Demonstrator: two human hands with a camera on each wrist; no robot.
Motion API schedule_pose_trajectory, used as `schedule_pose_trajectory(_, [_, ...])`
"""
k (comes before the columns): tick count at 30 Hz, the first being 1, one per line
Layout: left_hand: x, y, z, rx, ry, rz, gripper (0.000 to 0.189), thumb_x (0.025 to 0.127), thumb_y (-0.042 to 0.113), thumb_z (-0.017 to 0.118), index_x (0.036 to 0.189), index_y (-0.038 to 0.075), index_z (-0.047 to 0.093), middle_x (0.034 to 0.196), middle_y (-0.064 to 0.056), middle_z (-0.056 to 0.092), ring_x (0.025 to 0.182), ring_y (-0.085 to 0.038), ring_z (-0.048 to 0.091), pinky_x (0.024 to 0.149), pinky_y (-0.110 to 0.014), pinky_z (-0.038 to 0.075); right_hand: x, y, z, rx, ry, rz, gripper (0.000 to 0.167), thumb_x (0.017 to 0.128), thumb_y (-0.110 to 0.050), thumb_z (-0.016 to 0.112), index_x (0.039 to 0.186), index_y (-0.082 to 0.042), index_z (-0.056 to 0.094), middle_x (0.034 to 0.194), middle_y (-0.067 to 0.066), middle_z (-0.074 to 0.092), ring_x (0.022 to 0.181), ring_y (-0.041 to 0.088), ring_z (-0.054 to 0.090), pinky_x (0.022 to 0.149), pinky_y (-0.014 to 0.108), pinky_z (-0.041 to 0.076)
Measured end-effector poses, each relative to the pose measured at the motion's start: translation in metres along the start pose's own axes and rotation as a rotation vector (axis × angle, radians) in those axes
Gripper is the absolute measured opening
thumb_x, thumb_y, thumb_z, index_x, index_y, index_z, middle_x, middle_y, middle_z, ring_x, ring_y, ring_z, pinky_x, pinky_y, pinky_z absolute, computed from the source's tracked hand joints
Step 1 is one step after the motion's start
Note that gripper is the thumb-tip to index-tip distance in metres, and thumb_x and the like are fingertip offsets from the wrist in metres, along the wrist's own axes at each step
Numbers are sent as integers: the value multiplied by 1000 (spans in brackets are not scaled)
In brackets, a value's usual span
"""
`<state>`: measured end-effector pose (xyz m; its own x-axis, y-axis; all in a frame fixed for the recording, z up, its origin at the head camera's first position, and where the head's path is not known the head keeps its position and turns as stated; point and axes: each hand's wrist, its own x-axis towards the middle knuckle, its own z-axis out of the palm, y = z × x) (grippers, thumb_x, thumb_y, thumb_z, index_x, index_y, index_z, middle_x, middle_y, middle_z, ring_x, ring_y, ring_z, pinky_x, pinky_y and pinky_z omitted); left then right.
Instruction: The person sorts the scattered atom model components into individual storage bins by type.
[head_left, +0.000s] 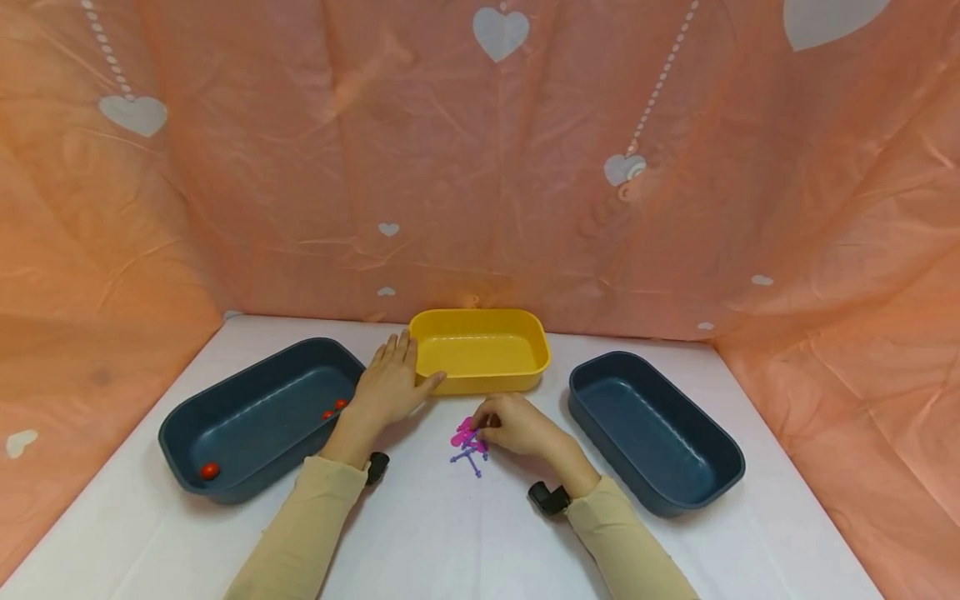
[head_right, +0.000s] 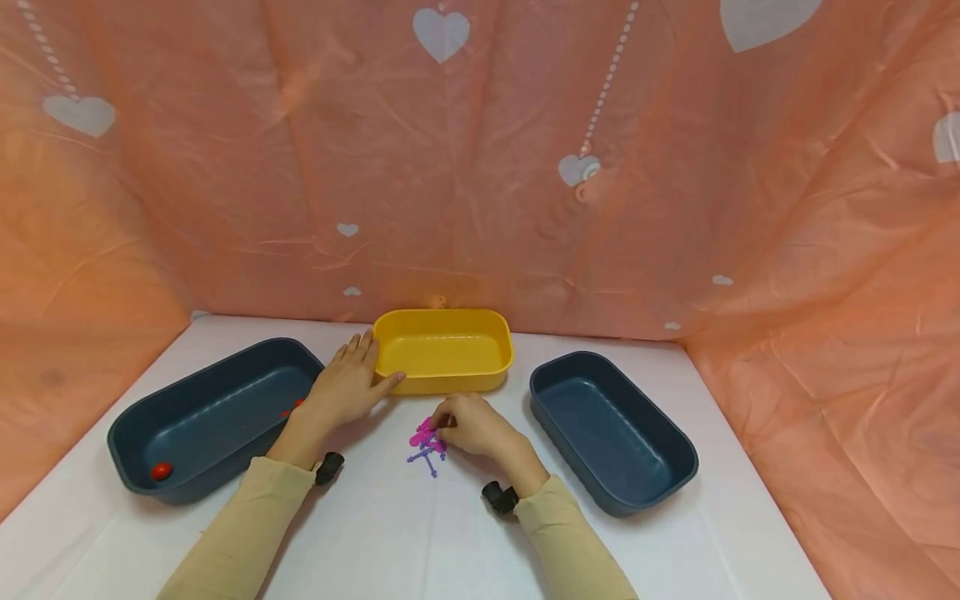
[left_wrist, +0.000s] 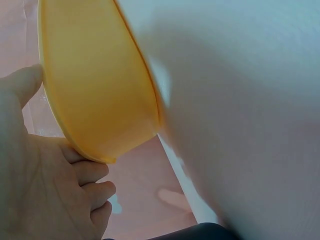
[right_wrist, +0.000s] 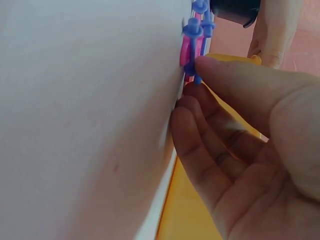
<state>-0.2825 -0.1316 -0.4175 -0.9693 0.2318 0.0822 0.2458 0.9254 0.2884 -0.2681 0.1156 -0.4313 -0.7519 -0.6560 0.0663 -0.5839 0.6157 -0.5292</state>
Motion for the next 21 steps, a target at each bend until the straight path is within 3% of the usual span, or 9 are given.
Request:
schedule_pose_trajectory(15, [1,1,0,5,8,-1,95,105,60,46,160,-11,18,170,-29,15,158,-44,14,128,-53,12,0,1,0,-4,-12,-19,6,93,-5,77,95,-11,78,89,-5,72,86,13,61,84,30,55])
schedule_pose_trajectory(21, [-1,0,0,7,11,1,95,105,60,47,160,-11,19,169,-29,16,157,-44,15,128,-54,13,0,2,-1,16,4,-23,7,94,-5,76,97,-11,78,86,-6,70,81,11,60,78,26,54])
